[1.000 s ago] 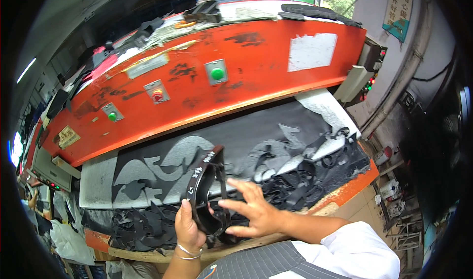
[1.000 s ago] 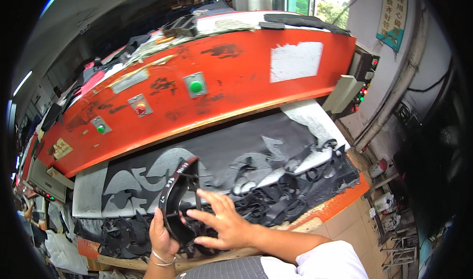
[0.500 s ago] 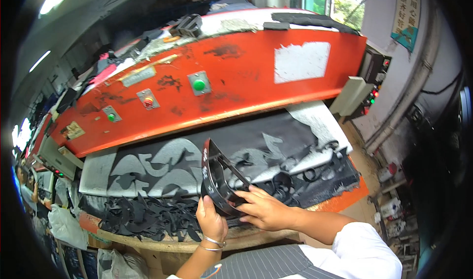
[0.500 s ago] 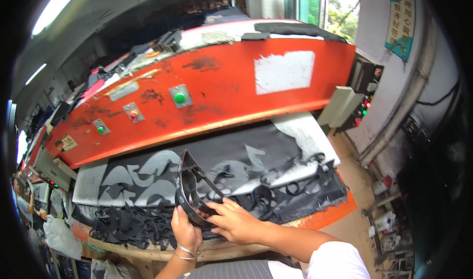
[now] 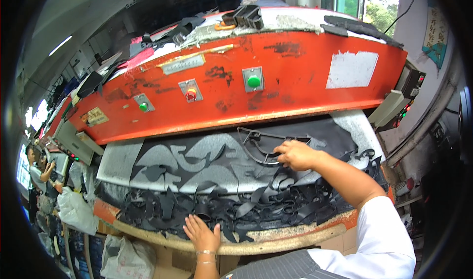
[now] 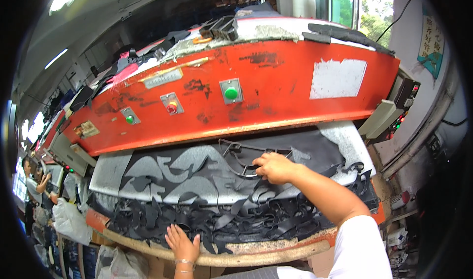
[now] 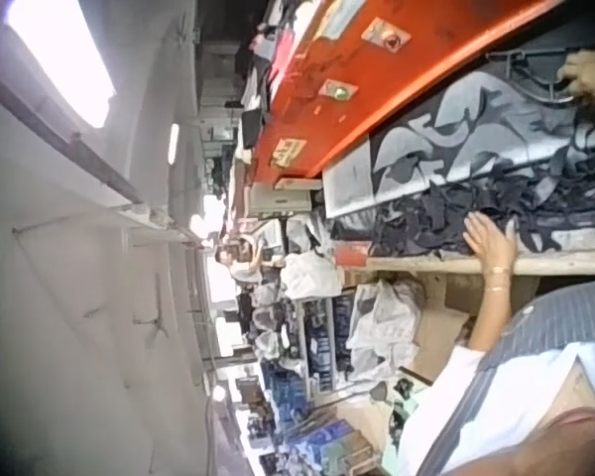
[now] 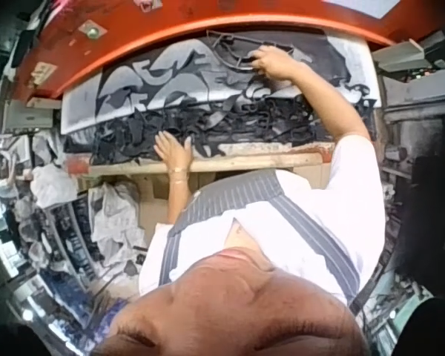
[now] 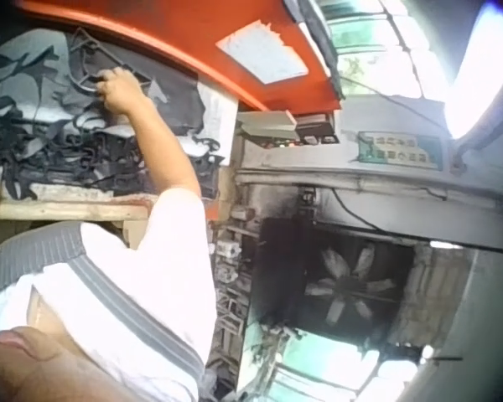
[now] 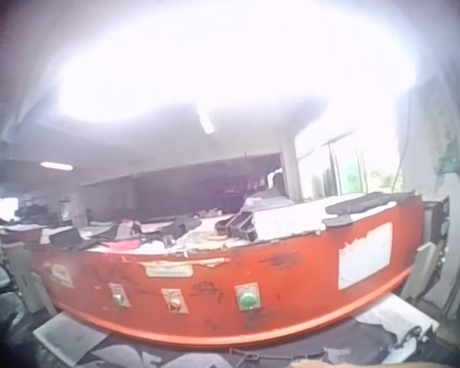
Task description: Operating a hydraulic cutting press to cut shoe components from a sheet of material using a die.
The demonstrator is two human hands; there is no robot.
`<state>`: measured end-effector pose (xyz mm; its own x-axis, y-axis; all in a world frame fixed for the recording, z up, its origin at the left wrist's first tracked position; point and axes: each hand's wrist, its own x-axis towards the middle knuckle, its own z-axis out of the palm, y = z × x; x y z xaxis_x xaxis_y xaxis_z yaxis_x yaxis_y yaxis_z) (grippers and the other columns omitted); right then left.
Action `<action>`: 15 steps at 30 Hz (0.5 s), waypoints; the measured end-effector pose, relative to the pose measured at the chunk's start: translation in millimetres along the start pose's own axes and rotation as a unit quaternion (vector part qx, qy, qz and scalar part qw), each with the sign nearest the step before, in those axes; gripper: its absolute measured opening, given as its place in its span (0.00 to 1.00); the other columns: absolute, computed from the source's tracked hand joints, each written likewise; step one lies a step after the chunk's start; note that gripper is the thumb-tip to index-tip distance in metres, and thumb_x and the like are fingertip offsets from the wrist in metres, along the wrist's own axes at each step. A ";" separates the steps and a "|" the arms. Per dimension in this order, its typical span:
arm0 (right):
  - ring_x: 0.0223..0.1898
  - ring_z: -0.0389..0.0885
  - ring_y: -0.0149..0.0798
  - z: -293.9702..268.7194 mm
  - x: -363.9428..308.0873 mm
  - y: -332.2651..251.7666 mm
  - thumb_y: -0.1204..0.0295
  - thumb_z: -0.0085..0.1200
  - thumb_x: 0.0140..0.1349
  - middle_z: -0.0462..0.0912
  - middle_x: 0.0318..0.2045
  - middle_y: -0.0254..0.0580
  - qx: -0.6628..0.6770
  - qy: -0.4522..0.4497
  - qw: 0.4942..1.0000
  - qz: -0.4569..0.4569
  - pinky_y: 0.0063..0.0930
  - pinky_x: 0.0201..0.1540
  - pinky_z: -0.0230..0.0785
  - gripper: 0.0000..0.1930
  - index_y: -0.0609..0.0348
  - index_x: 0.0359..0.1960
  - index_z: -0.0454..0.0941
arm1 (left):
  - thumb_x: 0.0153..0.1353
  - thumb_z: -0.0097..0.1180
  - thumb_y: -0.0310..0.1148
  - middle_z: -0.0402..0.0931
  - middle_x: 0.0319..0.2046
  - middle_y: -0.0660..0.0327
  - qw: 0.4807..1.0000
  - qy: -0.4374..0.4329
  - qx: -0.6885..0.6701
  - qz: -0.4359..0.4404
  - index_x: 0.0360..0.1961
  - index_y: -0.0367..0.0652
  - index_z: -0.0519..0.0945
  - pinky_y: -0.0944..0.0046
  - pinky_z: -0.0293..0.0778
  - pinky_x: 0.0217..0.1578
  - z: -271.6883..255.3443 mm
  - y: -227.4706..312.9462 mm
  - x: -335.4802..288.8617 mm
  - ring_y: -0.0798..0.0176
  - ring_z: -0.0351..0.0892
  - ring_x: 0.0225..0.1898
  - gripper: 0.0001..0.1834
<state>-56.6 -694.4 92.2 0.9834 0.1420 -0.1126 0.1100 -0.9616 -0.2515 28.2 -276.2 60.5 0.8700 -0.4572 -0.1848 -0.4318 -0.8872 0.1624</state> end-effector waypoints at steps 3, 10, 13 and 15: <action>0.58 0.71 0.47 13.0 18.8 4.7 0.68 0.61 0.53 0.74 0.58 0.43 0.006 -0.002 1.000 -0.002 0.41 0.58 0.65 0.12 0.51 0.40 0.83 | 0.57 0.58 0.49 0.47 0.69 0.34 0.999 -0.038 0.022 0.006 0.66 0.20 0.52 0.42 0.32 0.70 4.7 -8.9 -4.4 0.39 0.38 0.73 0.49; 0.58 0.71 0.47 17.7 30.0 13.9 0.71 0.60 0.49 0.75 0.56 0.41 -0.038 0.035 0.999 -0.004 0.39 0.58 0.67 0.08 0.54 0.33 0.83 | 0.54 0.62 0.41 0.52 0.67 0.35 0.998 -0.013 -0.053 0.042 0.63 0.27 0.58 0.40 0.36 0.69 -7.4 -7.2 -10.9 0.36 0.45 0.71 0.42; 0.58 0.71 0.47 29.2 31.0 33.3 0.72 0.59 0.48 0.76 0.55 0.41 -0.037 0.061 0.997 -0.016 0.38 0.59 0.66 0.08 0.55 0.31 0.83 | 0.51 0.62 0.35 0.56 0.64 0.37 0.988 0.060 -0.134 0.052 0.59 0.31 0.61 0.40 0.40 0.68 -3.1 -13.6 -11.1 0.36 0.50 0.68 0.37; 0.58 0.70 0.47 35.1 28.6 40.5 0.73 0.58 0.48 0.76 0.55 0.40 -0.034 0.070 0.997 -0.024 0.38 0.59 0.66 0.08 0.56 0.31 0.83 | 0.51 0.61 0.34 0.57 0.63 0.38 0.977 0.073 -0.199 0.024 0.58 0.32 0.61 0.40 0.42 0.67 -1.9 -18.8 -12.2 0.37 0.52 0.67 0.35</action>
<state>-29.1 -721.0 45.1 0.9868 0.1583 0.0345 0.1620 -0.9690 -0.1864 26.1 -253.8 61.6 0.8882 -0.4584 -0.0312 -0.3717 -0.7568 0.5376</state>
